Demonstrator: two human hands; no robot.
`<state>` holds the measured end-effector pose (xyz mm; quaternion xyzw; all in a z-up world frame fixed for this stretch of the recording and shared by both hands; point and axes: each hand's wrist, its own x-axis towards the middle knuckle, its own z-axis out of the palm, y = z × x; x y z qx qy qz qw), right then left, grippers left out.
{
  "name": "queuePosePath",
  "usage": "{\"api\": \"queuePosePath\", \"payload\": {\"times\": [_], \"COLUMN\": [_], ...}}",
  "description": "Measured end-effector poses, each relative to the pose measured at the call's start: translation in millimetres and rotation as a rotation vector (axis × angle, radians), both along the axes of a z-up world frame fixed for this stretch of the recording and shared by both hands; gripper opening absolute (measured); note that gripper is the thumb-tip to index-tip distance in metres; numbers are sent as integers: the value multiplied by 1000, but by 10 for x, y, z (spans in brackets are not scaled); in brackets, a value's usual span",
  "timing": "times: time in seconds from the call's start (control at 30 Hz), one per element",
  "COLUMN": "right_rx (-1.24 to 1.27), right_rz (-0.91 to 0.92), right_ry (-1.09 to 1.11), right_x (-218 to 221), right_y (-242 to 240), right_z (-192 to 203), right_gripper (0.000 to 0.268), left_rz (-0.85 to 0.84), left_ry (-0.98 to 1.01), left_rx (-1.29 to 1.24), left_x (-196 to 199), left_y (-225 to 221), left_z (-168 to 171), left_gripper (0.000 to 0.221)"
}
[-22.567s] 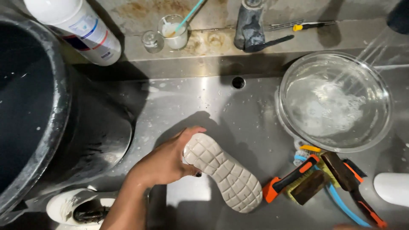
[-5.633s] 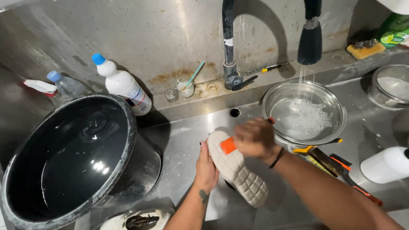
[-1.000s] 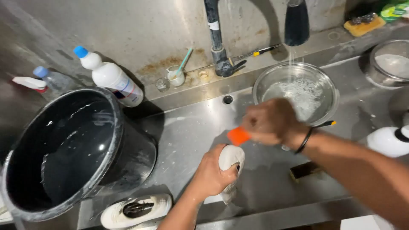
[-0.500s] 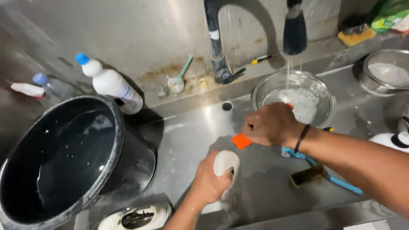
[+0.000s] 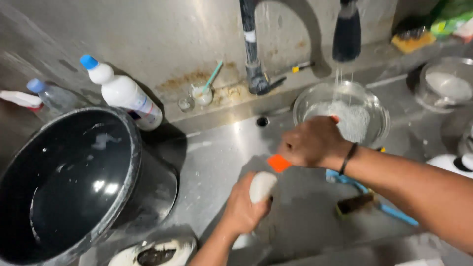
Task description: Scrubbing the soles of white sneakers with a brush and cleaning solution in a metal sink.
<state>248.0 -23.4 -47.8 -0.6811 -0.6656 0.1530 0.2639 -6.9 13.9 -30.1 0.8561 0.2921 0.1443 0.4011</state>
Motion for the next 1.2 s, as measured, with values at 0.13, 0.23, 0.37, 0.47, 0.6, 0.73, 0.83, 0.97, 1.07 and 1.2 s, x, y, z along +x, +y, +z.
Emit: {"api": "queuePosePath", "payload": {"times": [0.13,0.23,0.37,0.47,0.6,0.73,0.83,0.97,1.07,1.2], "right_rx": [-354,205,106,573,101,475,-230,-340,-518,-676], "right_rz": [-155,35,-214,49,-181,-96,-119,-415,-641,-671], "right_ry": [-150,-399,-465,-324,-299,-229,-545,-655,-330,-342], "right_x": [-500,-116,-138,-449,-202,-638,170,605,790,684], "right_y": [-140,-46,-92,-115,-29,-205,-7,-43,-38,-76], "right_z": [1201,307,460,717,700,697,82,318,282,375], "right_gripper": [27,24,34,25,37,25,29,30,38,43], "left_rz": [-84,101,79,-146,100,-70,115,-83,-212,-250], "left_ry": [-141,31,107,-195,53,-119,-14,-342,-465,-451], "left_rx": [5,-120,-182,143,-136,104,-95,113,102,72], "left_x": [105,57,69,60,77,59,-75,-89,-81,-149], "left_y": [2,119,30,65,84,64,66,68,117,206], "left_z": [120,-9,110,-19,132,-181,-20,205,289,286], "left_gripper": [56,33,36,17,38,21,44,60,49,53]}}
